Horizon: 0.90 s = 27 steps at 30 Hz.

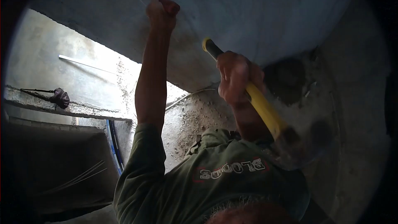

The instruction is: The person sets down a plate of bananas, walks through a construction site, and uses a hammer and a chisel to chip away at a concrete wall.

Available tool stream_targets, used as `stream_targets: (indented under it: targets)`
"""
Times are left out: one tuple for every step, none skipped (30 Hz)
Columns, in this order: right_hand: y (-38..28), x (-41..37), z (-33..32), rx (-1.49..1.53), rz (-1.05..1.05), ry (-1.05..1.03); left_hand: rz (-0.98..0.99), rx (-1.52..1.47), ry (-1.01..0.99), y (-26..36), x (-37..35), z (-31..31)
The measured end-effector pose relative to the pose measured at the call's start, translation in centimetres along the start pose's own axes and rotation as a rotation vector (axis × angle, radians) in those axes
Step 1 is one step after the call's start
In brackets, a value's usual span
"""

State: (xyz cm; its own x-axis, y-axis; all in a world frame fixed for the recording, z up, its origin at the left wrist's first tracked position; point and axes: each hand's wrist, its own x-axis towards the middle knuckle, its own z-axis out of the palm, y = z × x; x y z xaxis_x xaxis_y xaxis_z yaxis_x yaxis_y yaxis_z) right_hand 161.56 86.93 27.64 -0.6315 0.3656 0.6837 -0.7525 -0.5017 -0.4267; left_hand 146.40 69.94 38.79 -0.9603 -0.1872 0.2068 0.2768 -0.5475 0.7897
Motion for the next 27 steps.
stream_targets:
  targets:
    - [1.1,-0.2,1.2,0.009,-0.002,-0.003,0.008,0.042,0.065,0.1,-0.3,0.3]
    - [2.5,-1.2,2.5,-0.476,0.178,0.015,0.008,0.045,0.071,-0.1,0.0,0.1]
    - [3.5,-2.1,2.7,-0.966,0.361,0.035,0.055,0.029,0.098,-0.5,0.6,-0.4]
    - [4.5,-1.9,1.4,-0.971,0.368,0.045,0.098,0.015,0.118,-0.9,0.8,-0.6]
    - [5.8,-1.0,-0.4,-0.924,0.373,-0.177,0.086,0.022,0.112,-0.9,0.0,-0.7]
    - [6.7,0.2,-1.3,-0.866,0.355,-0.401,0.062,0.085,0.15,-0.3,-0.7,-0.5]
    - [6.8,1.5,-1.5,-0.869,0.323,-0.409,0.057,0.132,0.189,0.1,-0.5,0.0]
    - [5.3,0.3,-1.4,-0.861,0.18,-0.309,0.025,0.147,0.206,-0.2,-1.5,-0.2]
    - [3.9,-0.1,-1.2,-0.848,0.015,-0.222,0.02,0.136,0.211,-0.1,-1.6,0.1]
    - [1.7,1.1,-0.9,-0.827,0.093,-0.244,0.045,0.116,0.206,0.5,-1.0,0.6]
    - [1.9,1.0,-0.5,-0.814,0.096,-0.252,0.056,0.121,0.216,0.8,-0.7,-0.2]
    - [2.6,1.1,-0.1,-0.757,-0.27,-0.129,-0.012,0.066,0.106,1.1,-0.4,-0.6]
    - [3.1,0.9,0.0,-0.684,-0.625,0.0,-0.084,0.009,-0.002,1.3,-0.3,-0.9]
    - [4.1,-1.4,-0.7,-0.312,0.187,-0.127,-0.078,0.008,0.006,1.2,0.0,-1.0]
    - [5.3,-1.1,-0.6,-0.307,0.194,-0.132,-0.021,0.085,0.152,1.3,-0.7,0.6]
    - [7.3,0.2,-0.3,-0.574,0.323,-0.323,0.037,0.164,0.295,1.4,-1.3,1.5]
    - [8.2,0.7,0.0,-0.84,0.45,-0.512,0.037,0.17,0.298,1.0,-1.2,0.2]
    - [8.0,0.4,-0.1,-0.833,0.441,-0.508,0.081,0.199,0.182,0.6,-0.5,-1.7]
    - [7.7,0.7,-0.6,-0.8,0.3,-0.466,0.141,0.211,0.057,0.6,0.6,-2.3]
    - [6.9,0.2,-1.0,-0.764,0.188,-0.422,0.144,0.209,0.059,0.8,0.4,-1.8]
    - [5.9,-0.9,-0.9,-0.766,0.21,-0.424,0.053,0.181,0.104,0.9,-0.3,-1.9]
    - [5.3,-0.3,-0.5,-0.729,0.096,-0.334,-0.009,0.143,0.131,1.3,-0.1,-1.5]
    - [4.9,-0.1,-0.1,-0.685,-0.011,-0.245,0.001,0.139,0.134,1.2,0.0,-1.6]
    - [6.5,-0.1,-1.0,-0.823,-0.445,-0.289,0.032,0.113,0.126,0.9,0.2,-1.6]
    - [9.2,-1.0,-1.1,-0.82,-0.442,-0.293,0.053,0.089,0.121,0.7,0.1,-1.8]
    - [12.2,-1.8,-1.3,-0.678,-0.126,-0.347,0.053,0.085,0.121,0.7,0.1,-1.7]
    - [13.4,-2.2,-1.5,-0.527,0.184,-0.389,0.057,0.187,0.135,0.8,0.1,-1.5]
